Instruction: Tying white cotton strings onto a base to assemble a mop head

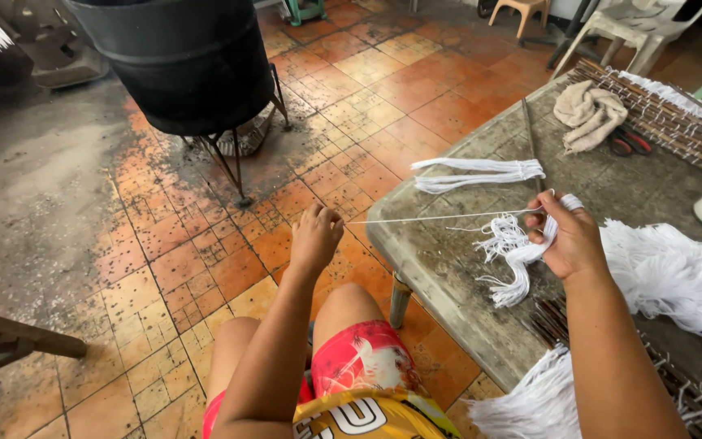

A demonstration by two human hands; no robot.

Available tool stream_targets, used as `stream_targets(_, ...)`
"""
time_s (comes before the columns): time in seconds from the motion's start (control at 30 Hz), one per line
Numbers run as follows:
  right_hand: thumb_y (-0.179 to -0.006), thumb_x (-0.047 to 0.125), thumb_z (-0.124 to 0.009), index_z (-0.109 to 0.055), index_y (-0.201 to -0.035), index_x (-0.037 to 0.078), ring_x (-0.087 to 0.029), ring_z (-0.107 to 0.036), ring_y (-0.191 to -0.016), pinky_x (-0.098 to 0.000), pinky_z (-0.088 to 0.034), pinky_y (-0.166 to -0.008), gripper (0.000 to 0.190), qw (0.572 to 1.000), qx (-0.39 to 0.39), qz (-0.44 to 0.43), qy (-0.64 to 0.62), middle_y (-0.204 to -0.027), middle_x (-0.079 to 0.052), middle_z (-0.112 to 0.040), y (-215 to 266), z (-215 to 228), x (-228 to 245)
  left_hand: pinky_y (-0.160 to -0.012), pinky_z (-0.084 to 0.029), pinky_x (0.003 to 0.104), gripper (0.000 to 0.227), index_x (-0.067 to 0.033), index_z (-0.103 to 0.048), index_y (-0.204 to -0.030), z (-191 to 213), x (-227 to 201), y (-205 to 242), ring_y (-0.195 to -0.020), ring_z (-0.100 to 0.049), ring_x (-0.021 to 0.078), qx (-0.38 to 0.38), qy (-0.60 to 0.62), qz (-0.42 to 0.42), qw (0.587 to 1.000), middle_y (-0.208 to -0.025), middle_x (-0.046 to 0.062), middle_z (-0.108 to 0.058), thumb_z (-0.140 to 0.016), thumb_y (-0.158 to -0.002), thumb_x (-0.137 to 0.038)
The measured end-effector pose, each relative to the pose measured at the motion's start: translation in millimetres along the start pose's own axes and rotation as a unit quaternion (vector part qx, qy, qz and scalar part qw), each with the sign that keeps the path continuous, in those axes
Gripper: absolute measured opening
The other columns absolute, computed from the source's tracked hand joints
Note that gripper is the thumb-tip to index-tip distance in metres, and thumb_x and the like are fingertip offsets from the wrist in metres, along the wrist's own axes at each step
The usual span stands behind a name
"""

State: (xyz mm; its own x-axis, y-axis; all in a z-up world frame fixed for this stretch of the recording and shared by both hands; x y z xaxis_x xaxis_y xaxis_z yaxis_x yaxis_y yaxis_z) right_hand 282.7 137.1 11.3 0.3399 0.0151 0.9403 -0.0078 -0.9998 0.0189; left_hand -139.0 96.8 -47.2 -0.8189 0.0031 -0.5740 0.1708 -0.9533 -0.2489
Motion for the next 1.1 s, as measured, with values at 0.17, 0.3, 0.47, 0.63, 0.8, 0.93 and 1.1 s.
stream_targets(0.17,-0.102,0.022,-0.066,-0.057,-0.099,0.016,-0.011,-0.05,-0.062,-0.0259,-0.03,-0.046,0.011,0.982,-0.017,-0.01,0.19,-0.08,0.0,-0.055,1.2,9.8,-3.0,-0.09,-0.04,0.049,0.018,-0.0163,-0.074,-0.099,-8.5,-28.5,-3.4,-0.102,-0.06,0.0256,0.069,-0.01,-0.03,0.997,-0.108,0.002,-0.065,-0.061,-0.101,-0.029)
stream_targets(0.3,-0.102,0.022,-0.07,-0.064,-0.105,0.008,-0.01,-0.055,-0.052,-0.0184,-0.04,-0.036,0.015,0.977,0.004,0.047,0.209,-0.067,-0.003,-0.053,-10.0,22.1,-16.9,-0.081,-0.054,0.054,0.021,-0.0046,-0.071,-0.097,-39.6,-86.0,3.7,-0.093,-0.069,0.0423,0.276,0.063,-0.229,0.931,-0.091,0.02,-0.069,-0.065,-0.096,-0.024)
stream_targets(0.47,-0.101,0.024,-0.07,-0.063,-0.105,0.007,-0.008,-0.052,-0.05,-0.0171,-0.04,-0.035,0.019,0.979,-0.006,0.034,0.202,-0.064,-0.001,-0.048,-19.0,29.3,-33.4,-0.08,-0.055,0.06,0.017,-0.0031,-0.069,-0.099,-84.0,-143.7,-12.8,-0.096,-0.067,0.0504,0.265,0.152,-0.316,0.898,-0.098,0.023,-0.067,-0.063,-0.093,-0.018)
stream_targets(0.63,-0.1,0.023,-0.072,-0.063,-0.106,0.006,-0.008,-0.053,-0.049,-0.0175,-0.04,-0.034,0.02,0.983,-0.018,0.031,0.178,-0.063,-0.002,-0.048,-18.3,28.9,-39.1,-0.078,-0.061,0.049,0.019,-0.0174,-0.072,-0.1,-131.8,-138.8,-42.8,-0.097,-0.072,0.0371,0.144,0.067,-0.213,0.964,-0.106,0.008,-0.065,-0.067,-0.093,-0.035)
stream_targets(0.8,-0.1,0.022,-0.071,-0.064,-0.106,0.006,-0.007,-0.052,-0.05,-0.0171,-0.039,-0.034,0.019,0.985,-0.022,0.026,0.168,-0.063,-0.002,-0.049,-10.1,20.6,-31.5,-0.071,-0.061,0.042,0.018,-0.0181,-0.073,-0.089,-143.2,-147.2,-41.7,-0.092,-0.072,0.0305,0.048,-0.026,-0.301,0.952,-0.095,0.003,-0.065,-0.072,-0.087,-0.035)
stream_targets(0.93,-0.103,0.033,-0.066,-0.065,-0.106,0.011,-0.004,-0.048,-0.052,-0.0137,-0.034,-0.037,0.022,0.997,0.011,-0.023,0.075,-0.067,0.004,-0.046,1.7,12.3,-21.9,-0.064,-0.053,0.038,0.017,-0.0171,-0.065,-0.084,-193.0,-134.1,-47.0,-0.092,-0.061,0.0263,-0.101,-0.168,-0.386,0.901,-0.093,0.003,-0.055,-0.06,-0.082,-0.033)
stream_targets(1.1,-0.103,0.035,-0.061,-0.061,-0.101,0.017,-0.004,-0.046,-0.062,-0.0117,-0.03,-0.041,0.018,0.986,0.092,-0.063,-0.122,-0.084,0.005,-0.049,-8.6,18.2,-4.3,-0.074,-0.052,0.043,0.022,-0.0107,-0.071,-0.094,-139.7,-92.0,-52.1,-0.105,-0.054,0.0314,-0.079,-0.198,-0.351,0.912,-0.104,0.008,-0.057,-0.055,-0.089,-0.025)
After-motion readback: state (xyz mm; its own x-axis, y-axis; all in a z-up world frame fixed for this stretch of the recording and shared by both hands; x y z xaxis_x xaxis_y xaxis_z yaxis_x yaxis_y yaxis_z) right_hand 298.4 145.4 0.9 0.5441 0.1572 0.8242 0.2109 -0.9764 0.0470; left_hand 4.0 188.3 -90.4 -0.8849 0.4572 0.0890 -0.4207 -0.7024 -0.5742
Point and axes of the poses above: each hand's wrist, its own y-axis away from the middle knuckle, its own z-axis out of the back of the hand, x = y × z, the point moved 4 cm from there along -y, towards the middle knuckle
